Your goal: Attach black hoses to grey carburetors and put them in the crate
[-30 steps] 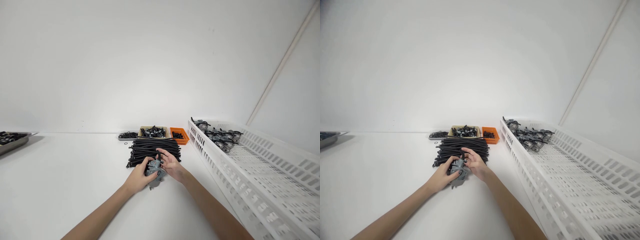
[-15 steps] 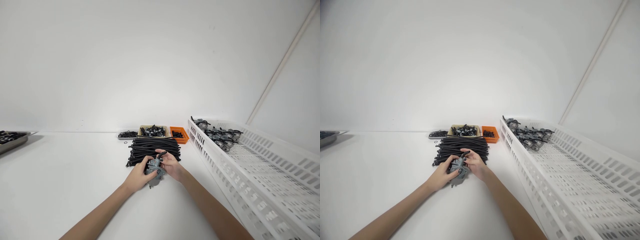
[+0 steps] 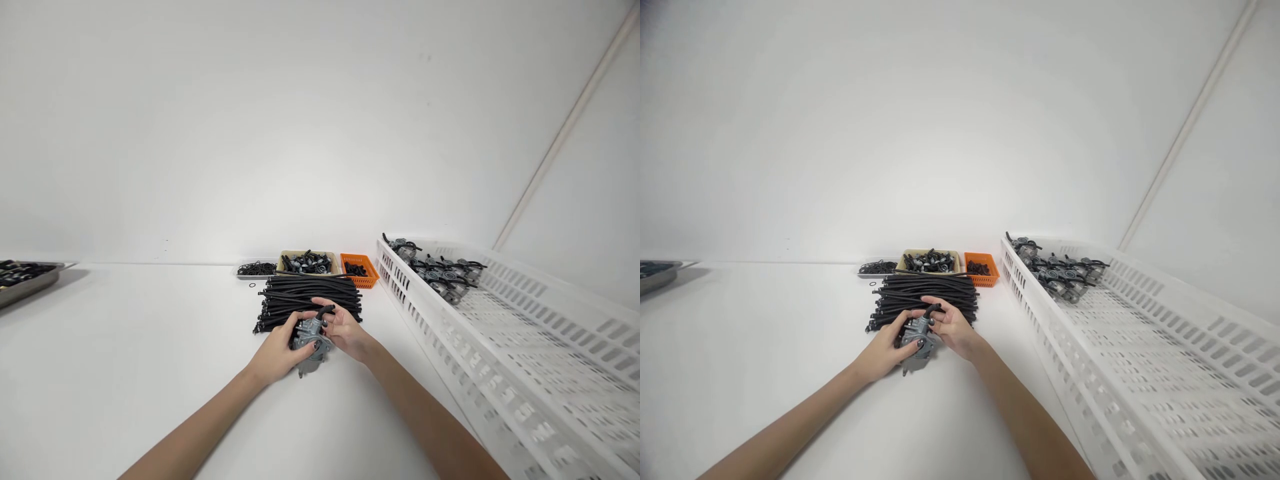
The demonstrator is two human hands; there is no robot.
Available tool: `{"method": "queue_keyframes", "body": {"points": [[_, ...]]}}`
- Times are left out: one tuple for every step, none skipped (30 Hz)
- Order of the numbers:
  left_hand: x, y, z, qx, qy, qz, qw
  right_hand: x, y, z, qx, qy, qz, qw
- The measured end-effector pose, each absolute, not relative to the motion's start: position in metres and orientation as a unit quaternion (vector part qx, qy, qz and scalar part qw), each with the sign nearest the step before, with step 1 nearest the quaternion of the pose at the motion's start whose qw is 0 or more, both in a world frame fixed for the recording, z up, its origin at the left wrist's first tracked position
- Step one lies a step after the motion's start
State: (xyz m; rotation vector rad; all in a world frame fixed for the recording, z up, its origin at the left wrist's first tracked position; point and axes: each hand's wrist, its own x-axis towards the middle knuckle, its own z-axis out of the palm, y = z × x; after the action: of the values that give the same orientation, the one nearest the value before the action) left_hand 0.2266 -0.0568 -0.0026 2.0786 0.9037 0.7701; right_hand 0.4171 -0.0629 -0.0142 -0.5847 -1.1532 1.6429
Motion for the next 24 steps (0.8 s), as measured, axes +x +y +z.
{"method": "queue_keyframes", "body": {"points": [[0.2265, -0.0569, -0.0025, 0.809, 0.354, 0.297, 0.363, 0.4174, -0.0632, -0.0136, -0.243, -0.479, 0.681, 0.498], [0.2264, -0.0569, -0.0024, 0.81, 0.356, 0.295, 0.361, 0.4176, -0.0635, -0.0129, -0.244, -0.481, 0.681, 0.495], [0.2263, -0.0569, -0.0022, 0.811, 0.355, 0.294, 0.36, 0.4177, -0.0639, -0.0122, -0.245, -0.484, 0.681, 0.493], [0.2262, -0.0569, -0.002, 0.812, 0.354, 0.292, 0.36, 0.4178, -0.0641, -0.0116, -0.247, -0.486, 0.679, 0.492], [0.2262, -0.0569, -0.0018, 0.813, 0.354, 0.291, 0.358, 0.4176, -0.0643, -0.0111, -0.248, -0.488, 0.677, 0.492], [0.2262, -0.0569, -0.0017, 0.814, 0.357, 0.289, 0.356, 0.4173, -0.0644, -0.0108, -0.249, -0.49, 0.673, 0.494], [0.2262, -0.0568, -0.0016, 0.815, 0.36, 0.286, 0.352, 0.4169, -0.0644, -0.0108, -0.25, -0.492, 0.669, 0.498], [0.2263, -0.0568, -0.0015, 0.815, 0.365, 0.284, 0.349, 0.4163, -0.0643, -0.0109, -0.252, -0.493, 0.665, 0.502], [0.2264, -0.0567, -0.0014, 0.815, 0.37, 0.281, 0.347, 0.4156, -0.0642, -0.0113, -0.253, -0.492, 0.661, 0.506], [0.2265, -0.0567, -0.0015, 0.814, 0.373, 0.279, 0.346, 0.4148, -0.0638, -0.0118, -0.254, -0.492, 0.658, 0.51], [0.2265, -0.0567, -0.0015, 0.813, 0.374, 0.278, 0.348, 0.414, -0.0634, -0.0124, -0.255, -0.491, 0.655, 0.514], [0.2266, -0.0567, -0.0016, 0.813, 0.375, 0.277, 0.35, 0.4133, -0.0629, -0.0132, -0.256, -0.49, 0.653, 0.518], [0.2266, -0.0567, -0.0017, 0.811, 0.376, 0.278, 0.352, 0.4127, -0.0623, -0.0139, -0.258, -0.489, 0.65, 0.522], [0.2267, -0.0567, -0.0019, 0.809, 0.377, 0.278, 0.355, 0.4121, -0.0616, -0.0147, -0.259, -0.487, 0.647, 0.527], [0.2266, -0.0566, -0.0022, 0.807, 0.378, 0.28, 0.357, 0.4117, -0.0608, -0.0154, -0.262, -0.486, 0.643, 0.531], [0.2265, -0.0564, -0.0026, 0.806, 0.378, 0.281, 0.359, 0.4114, -0.0601, -0.016, -0.265, -0.485, 0.64, 0.534], [0.2264, -0.0561, -0.0032, 0.804, 0.378, 0.284, 0.361, 0.4111, -0.0594, -0.0163, -0.27, -0.485, 0.636, 0.536], [0.2262, -0.0558, -0.0037, 0.803, 0.377, 0.287, 0.363, 0.411, -0.0589, -0.0165, -0.275, -0.484, 0.632, 0.538], [0.226, -0.0554, -0.0044, 0.801, 0.376, 0.289, 0.365, 0.4111, -0.0586, -0.0163, -0.28, -0.484, 0.629, 0.541], [0.2257, -0.0551, -0.0049, 0.8, 0.375, 0.291, 0.367, 0.4113, -0.0585, -0.016, -0.283, -0.483, 0.626, 0.543], [0.2255, -0.0547, -0.0054, 0.8, 0.374, 0.292, 0.368, 0.4117, -0.0587, -0.0154, -0.285, -0.483, 0.625, 0.543], [0.2253, -0.0544, -0.0057, 0.799, 0.375, 0.292, 0.368, 0.4121, -0.0591, -0.0147, -0.286, -0.482, 0.627, 0.541], [0.2251, -0.0541, -0.0058, 0.8, 0.375, 0.291, 0.368, 0.4126, -0.0597, -0.014, -0.287, -0.482, 0.63, 0.538], [0.225, -0.0539, -0.0058, 0.8, 0.377, 0.289, 0.367, 0.413, -0.0604, -0.0134, -0.286, -0.481, 0.634, 0.534]]}}
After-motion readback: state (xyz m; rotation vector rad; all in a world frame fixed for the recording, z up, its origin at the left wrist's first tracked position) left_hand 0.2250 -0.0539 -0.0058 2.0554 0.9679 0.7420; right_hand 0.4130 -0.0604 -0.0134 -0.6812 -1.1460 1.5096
